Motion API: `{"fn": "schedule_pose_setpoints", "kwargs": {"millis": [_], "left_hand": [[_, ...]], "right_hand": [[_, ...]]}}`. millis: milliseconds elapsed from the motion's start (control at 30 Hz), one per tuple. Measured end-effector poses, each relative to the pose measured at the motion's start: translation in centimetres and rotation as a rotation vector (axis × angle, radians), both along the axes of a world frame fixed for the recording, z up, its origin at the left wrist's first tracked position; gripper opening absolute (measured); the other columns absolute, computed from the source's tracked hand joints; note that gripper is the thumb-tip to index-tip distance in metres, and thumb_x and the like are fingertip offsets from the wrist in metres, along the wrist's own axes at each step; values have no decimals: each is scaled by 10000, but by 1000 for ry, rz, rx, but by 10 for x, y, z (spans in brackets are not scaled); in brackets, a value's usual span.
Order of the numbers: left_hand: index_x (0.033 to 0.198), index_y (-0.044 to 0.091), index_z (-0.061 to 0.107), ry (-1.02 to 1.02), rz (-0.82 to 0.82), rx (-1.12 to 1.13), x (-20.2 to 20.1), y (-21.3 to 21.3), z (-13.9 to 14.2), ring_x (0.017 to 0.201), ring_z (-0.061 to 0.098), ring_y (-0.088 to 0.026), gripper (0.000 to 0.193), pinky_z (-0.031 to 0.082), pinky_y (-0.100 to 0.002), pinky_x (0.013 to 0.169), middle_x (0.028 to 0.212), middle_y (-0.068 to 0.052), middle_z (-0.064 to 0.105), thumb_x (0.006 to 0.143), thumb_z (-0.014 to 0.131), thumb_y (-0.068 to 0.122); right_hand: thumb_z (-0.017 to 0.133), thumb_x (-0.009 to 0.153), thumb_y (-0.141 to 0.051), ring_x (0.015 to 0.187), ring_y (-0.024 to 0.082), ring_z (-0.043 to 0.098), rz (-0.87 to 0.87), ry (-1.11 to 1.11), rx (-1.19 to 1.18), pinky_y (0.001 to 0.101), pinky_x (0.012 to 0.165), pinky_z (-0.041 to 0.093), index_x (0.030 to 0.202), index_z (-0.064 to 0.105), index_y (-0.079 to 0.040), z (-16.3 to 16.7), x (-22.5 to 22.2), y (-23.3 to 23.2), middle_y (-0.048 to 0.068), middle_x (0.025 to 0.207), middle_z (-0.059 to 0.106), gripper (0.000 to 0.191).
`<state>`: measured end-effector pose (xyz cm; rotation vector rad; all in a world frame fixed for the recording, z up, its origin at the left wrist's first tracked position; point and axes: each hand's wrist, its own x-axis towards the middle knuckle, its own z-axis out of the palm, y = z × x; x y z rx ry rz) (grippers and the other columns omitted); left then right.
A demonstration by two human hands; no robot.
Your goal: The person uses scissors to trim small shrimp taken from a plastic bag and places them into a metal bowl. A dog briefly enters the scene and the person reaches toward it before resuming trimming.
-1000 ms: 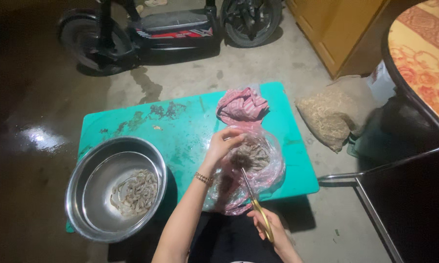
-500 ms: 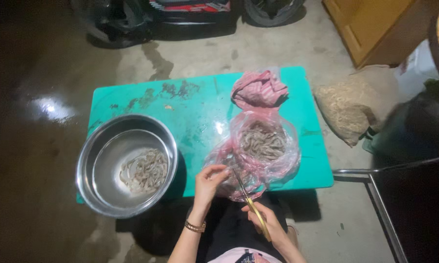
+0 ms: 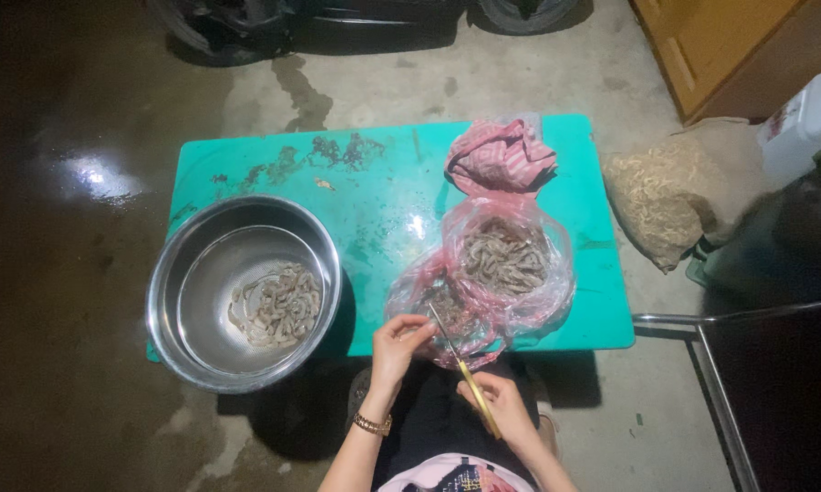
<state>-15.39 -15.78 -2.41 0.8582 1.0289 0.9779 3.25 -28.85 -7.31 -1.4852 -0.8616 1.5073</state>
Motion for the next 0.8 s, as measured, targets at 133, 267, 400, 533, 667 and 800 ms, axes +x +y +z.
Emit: {"fn": "schedule_pose_setpoints", "kwargs": {"millis": [133, 267, 400, 533, 667, 800], "left_hand": [[1035, -31, 747, 129, 9, 49, -5, 5, -3, 793, 725, -123, 220, 560, -239, 692, 906, -97, 783, 843, 813, 55], [1033, -11, 745, 113, 30, 83, -10, 5, 13, 840, 741, -112, 206, 570, -225, 760, 933, -81, 791, 851, 793, 71], [1076, 9, 763, 209, 148, 237, -36, 4, 50, 860, 714, -114, 210, 561, -228, 776, 978, -74, 778, 884, 763, 95], [1126, 71, 754, 430, 386, 561, -85, 11, 99, 987, 757, -167, 182, 604, -290, 889, 1084, -72, 790, 966, 701, 140], [1109, 44, 755, 1081, 532, 1016, -83, 12, 121, 1135, 657, -381, 221, 516, -416, 961, 1250, -257, 673, 899, 713, 103], [1056, 93, 767, 774, 188, 773, -29, 22, 106, 972, 758, -232, 168, 581, -338, 853, 1060, -80, 782, 910, 711, 156]], "right_hand": [[707, 922, -315, 425, 84, 456, 5, 66, -155, 240, 371, 343, 913, 755, -15, 18, 8, 1, -9, 579, 525, 304], [657, 938, -361, 444, 47, 423, 46, 181, -51, 226, 384, 335, 1015, 741, -43, 20, 13, 10, -64, 592, 482, 338], [651, 967, -372, 451, 50, 405, 22, 215, -9, 230, 395, 325, 1035, 721, -15, 13, 19, 11, -51, 580, 454, 370], [655, 953, -372, 447, 50, 397, -11, 193, -36, 232, 393, 319, 1030, 720, -18, 7, 21, 8, -55, 582, 448, 367], [666, 943, -367, 453, 47, 402, -12, 207, -17, 230, 396, 330, 1035, 727, -21, 5, 17, 5, -60, 590, 452, 363], [672, 947, -367, 454, 44, 400, -26, 186, -31, 230, 389, 325, 1011, 725, -26, 5, 14, 0, -59, 586, 450, 351]]}}
